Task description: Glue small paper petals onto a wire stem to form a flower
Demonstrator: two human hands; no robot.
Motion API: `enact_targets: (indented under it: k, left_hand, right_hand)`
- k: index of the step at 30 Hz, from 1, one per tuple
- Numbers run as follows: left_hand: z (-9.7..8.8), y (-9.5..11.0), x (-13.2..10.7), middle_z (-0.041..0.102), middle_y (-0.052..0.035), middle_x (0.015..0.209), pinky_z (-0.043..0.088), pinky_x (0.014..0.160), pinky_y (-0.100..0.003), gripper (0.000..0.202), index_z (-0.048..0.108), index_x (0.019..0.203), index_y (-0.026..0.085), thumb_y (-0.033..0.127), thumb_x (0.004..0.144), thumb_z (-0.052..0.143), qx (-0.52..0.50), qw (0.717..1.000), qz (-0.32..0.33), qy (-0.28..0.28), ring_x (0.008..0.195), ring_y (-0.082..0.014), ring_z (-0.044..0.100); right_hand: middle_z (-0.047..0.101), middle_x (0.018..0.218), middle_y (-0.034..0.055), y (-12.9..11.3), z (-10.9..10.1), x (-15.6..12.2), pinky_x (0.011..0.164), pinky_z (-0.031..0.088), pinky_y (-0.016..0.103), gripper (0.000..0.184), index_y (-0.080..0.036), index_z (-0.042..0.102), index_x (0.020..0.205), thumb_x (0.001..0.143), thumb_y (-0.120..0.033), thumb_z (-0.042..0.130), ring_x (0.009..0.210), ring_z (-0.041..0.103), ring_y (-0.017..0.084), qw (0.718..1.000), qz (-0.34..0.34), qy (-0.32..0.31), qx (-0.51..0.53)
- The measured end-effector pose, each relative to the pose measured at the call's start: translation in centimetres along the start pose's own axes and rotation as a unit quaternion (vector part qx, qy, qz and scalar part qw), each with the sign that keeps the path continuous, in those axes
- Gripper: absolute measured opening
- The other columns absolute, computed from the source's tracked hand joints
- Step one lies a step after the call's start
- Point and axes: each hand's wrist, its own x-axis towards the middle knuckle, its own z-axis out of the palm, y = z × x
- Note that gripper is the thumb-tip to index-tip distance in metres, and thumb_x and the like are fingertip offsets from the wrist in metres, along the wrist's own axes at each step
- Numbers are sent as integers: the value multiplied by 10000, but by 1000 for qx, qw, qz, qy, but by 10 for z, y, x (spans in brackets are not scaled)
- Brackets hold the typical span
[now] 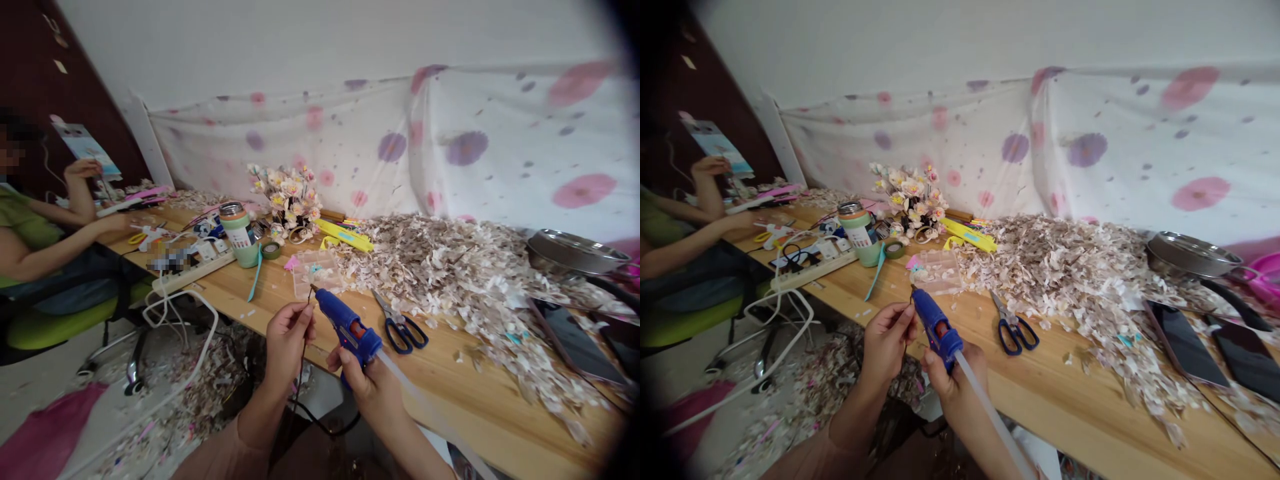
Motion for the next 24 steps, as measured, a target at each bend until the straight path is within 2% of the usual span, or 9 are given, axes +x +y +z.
enact_targets:
  k: [6,16,24]
  left_hand:
    - [0,2,1,542,7,598,312,387,-161,274,614,766,125,355,682,737,1,1000,0,-6,436,-71,460]
    - [1,3,1,523,15,562,302,381,-155,271,609,765,127,353,681,735,-5,1000,-1,-12,428,-71,454]
    - [3,6,0,539,2,590,298,377,-159,285,595,740,124,367,681,731,-6,1000,-18,-21,425,-70,451]
  right_hand:
    - [610,543,50,-5,0,1,479,400,225,419,-156,585,587,847,-449,435,516,562,137,999,8,-14,36]
    - [566,506,15,-8,-1,1,451,373,211,436,-174,561,575,861,-471,417,478,520,117,999,1,-41,3]
    - [557,487,23,-7,-1,0,434,366,210,434,-166,546,554,849,-462,430,456,505,115,999,13,-30,22]
